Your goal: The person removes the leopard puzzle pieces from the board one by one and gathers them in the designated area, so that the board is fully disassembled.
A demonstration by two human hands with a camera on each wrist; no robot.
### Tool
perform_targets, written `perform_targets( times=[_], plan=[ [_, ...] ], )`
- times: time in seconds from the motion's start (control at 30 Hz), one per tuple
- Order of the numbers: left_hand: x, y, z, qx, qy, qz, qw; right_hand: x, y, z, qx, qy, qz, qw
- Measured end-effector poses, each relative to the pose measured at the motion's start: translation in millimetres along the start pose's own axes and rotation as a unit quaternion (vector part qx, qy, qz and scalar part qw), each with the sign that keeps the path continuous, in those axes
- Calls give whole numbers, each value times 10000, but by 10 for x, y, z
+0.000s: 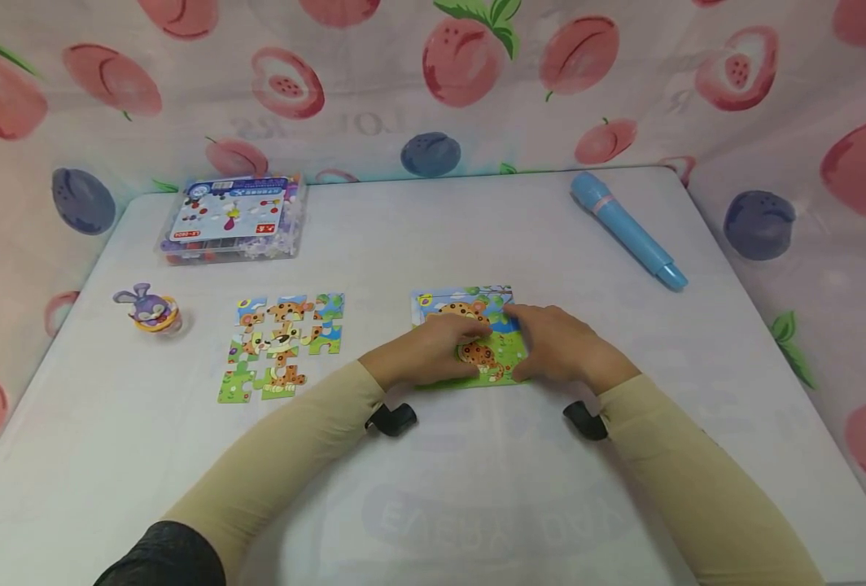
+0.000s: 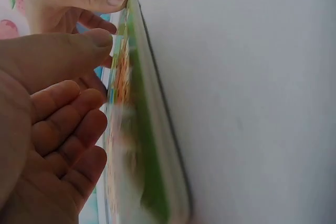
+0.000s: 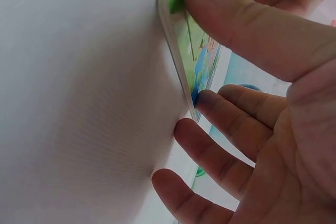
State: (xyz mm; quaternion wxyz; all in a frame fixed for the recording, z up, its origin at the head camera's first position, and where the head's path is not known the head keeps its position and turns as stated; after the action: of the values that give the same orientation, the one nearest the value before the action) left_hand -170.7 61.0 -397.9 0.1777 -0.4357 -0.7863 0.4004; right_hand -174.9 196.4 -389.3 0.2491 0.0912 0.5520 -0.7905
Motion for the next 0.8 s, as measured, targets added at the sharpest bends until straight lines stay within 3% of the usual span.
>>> perform_targets(
  times=[0.43,0.8],
  plan=[
    [82,69,-29,-213,-71,16,9997,-12,-1,-11,108,-51,-37,9999],
    [156,60,-18,-111,-27,-10,9999,-24,-6,-19,179,-129,-28,9998]
  ],
)
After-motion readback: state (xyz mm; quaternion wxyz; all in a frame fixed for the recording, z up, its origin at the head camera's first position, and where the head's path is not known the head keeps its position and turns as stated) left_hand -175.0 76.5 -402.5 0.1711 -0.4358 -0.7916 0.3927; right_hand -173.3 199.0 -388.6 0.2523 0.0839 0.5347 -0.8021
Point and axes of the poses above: each hand's wrist, its own x-axis towards the middle knuckle, its own y-axis out of the palm, z = x × y, the point moved 7 cm from there along x, towards the middle knuckle, and after that the axes turned 9 degrees about y, right-handed, at the moved point
